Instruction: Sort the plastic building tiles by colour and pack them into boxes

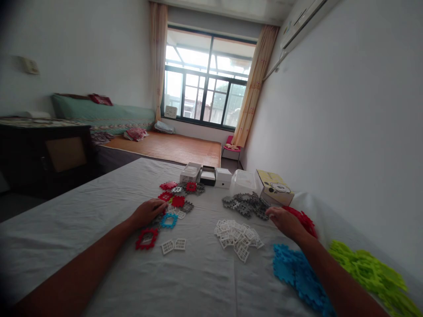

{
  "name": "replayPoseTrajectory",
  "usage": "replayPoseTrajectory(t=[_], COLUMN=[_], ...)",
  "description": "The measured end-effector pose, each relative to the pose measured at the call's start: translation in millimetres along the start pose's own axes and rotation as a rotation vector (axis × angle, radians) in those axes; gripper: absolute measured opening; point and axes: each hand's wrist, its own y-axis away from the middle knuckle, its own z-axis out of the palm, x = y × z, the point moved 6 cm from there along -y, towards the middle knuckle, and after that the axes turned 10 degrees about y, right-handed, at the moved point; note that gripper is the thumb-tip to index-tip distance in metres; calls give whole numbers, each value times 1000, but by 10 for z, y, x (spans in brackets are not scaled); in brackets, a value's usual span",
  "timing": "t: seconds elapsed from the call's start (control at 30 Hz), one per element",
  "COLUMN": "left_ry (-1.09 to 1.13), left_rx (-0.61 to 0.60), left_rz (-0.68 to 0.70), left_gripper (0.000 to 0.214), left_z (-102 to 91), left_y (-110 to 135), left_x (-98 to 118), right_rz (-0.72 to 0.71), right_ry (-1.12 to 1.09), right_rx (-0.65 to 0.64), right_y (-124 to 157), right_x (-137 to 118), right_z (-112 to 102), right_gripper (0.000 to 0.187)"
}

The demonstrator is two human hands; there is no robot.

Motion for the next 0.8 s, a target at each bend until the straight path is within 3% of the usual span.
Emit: replayPoseTrajectory(t=[0.17, 0.27, 0.37, 0.6, 0.8], left_ry=[10, 54, 81, 64, 72], left_rx=[15, 41, 76, 262, 375], left_rz=[-32, -79, -116, -114, -126], left_gripper=[40, 38, 36, 37, 32], left_z=[8, -5, -34, -151, -179], left_y=[5, 20, 37, 48, 70], left_x=[3, -19, -36, -121, -203], right_rz=[-207, -343, -405, -189, -123], right_ry=[-100, -131, -114, -74, -63], right_rx=[-58, -76, -87, -119, -183], right_y=[-441, -715, -1041, -1889, -2189], right_x=[-1080, -1748, -2257, -2796, -3003], right_z=[122, 296, 497, 809, 984], right_gripper=[24, 27, 35, 44, 49])
